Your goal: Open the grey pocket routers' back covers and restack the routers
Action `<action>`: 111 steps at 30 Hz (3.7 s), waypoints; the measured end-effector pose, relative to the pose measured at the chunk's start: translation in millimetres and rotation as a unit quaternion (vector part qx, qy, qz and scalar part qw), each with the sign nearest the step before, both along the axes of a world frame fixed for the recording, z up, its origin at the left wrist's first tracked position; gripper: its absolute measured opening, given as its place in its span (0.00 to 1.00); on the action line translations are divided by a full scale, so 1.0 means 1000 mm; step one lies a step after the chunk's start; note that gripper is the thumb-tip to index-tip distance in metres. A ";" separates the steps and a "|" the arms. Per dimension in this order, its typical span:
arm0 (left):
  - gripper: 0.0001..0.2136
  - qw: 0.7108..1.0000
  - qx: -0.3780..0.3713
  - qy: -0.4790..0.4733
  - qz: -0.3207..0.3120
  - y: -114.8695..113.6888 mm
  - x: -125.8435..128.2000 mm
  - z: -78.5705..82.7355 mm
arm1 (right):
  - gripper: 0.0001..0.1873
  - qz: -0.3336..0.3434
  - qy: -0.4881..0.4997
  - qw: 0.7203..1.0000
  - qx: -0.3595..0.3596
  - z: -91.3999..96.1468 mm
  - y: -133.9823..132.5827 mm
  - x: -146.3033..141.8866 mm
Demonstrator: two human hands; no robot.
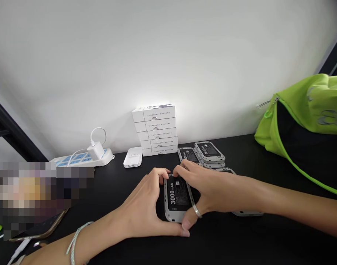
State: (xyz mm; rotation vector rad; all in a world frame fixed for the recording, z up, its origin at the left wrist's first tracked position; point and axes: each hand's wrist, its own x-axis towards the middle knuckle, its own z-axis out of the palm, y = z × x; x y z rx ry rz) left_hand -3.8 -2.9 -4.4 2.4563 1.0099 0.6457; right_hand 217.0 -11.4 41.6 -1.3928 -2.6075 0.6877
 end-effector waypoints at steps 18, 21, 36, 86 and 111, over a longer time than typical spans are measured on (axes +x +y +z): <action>0.33 0.981 0.050 -0.039 0.181 0.018 -0.003 -0.003 | 0.15 -0.104 0.273 0.956 0.033 0.013 0.060 -0.011; 0.32 0.975 0.036 0.013 0.220 0.017 -0.003 -0.003 | 0.11 -0.132 0.213 0.967 0.045 0.004 0.076 -0.001; 0.14 0.989 -0.007 -0.018 0.149 0.022 -0.008 -0.013 | 0.32 0.051 -0.035 0.984 0.169 -0.012 0.074 0.004; 0.26 0.982 0.183 0.035 -0.031 -0.003 -0.004 0.014 | 0.38 0.090 -0.111 0.983 0.115 0.016 0.003 0.005; 0.43 0.990 0.122 -0.072 0.018 0.002 -0.002 0.005 | 0.22 -0.019 0.305 0.948 -0.091 0.015 0.005 -0.003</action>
